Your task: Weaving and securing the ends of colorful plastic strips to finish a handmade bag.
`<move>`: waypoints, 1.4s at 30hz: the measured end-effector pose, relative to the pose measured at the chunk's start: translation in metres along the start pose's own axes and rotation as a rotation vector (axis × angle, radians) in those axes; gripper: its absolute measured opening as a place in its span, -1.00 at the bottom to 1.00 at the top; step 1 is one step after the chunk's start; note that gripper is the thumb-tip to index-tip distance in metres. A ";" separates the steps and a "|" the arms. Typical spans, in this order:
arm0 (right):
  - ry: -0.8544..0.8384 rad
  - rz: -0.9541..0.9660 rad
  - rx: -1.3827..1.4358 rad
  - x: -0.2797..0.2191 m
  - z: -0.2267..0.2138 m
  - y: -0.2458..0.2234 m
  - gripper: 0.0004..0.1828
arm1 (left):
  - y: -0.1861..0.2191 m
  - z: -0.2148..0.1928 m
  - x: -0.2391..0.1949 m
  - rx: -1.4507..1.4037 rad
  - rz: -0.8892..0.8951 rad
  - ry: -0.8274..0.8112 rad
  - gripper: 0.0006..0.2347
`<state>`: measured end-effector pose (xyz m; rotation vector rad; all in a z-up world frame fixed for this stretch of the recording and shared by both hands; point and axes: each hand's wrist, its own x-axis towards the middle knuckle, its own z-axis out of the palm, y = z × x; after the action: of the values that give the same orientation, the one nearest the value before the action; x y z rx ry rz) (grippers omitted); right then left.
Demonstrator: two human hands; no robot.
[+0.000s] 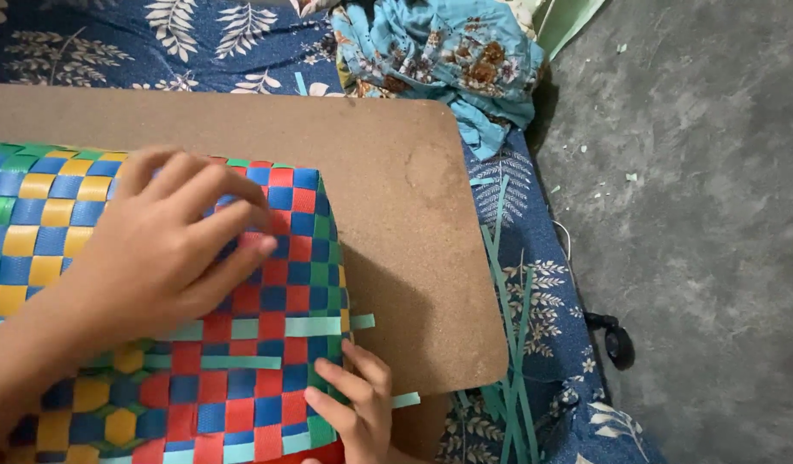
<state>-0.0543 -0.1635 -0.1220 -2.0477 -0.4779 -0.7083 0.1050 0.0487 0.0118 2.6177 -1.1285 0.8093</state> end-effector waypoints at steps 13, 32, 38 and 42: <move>-0.049 0.125 0.002 -0.005 -0.004 -0.003 -0.70 | 0.061 0.003 -0.009 -0.212 0.406 -0.135 -0.86; -0.050 0.141 0.106 -0.005 -0.007 -0.016 -0.49 | 0.040 0.003 0.001 -0.203 0.504 -0.174 -0.86; 0.017 0.338 0.219 -0.007 -0.003 -0.023 -0.26 | 0.051 0.008 0.000 -0.125 0.426 -0.163 -0.86; 0.134 0.213 0.424 -0.015 0.008 -0.018 -0.11 | 0.060 0.016 -0.002 -0.088 0.326 -0.109 -0.89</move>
<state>-0.0735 -0.1485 -0.1237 -1.6126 -0.2961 -0.5560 0.0673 0.0020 -0.0056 2.4655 -1.6117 0.6585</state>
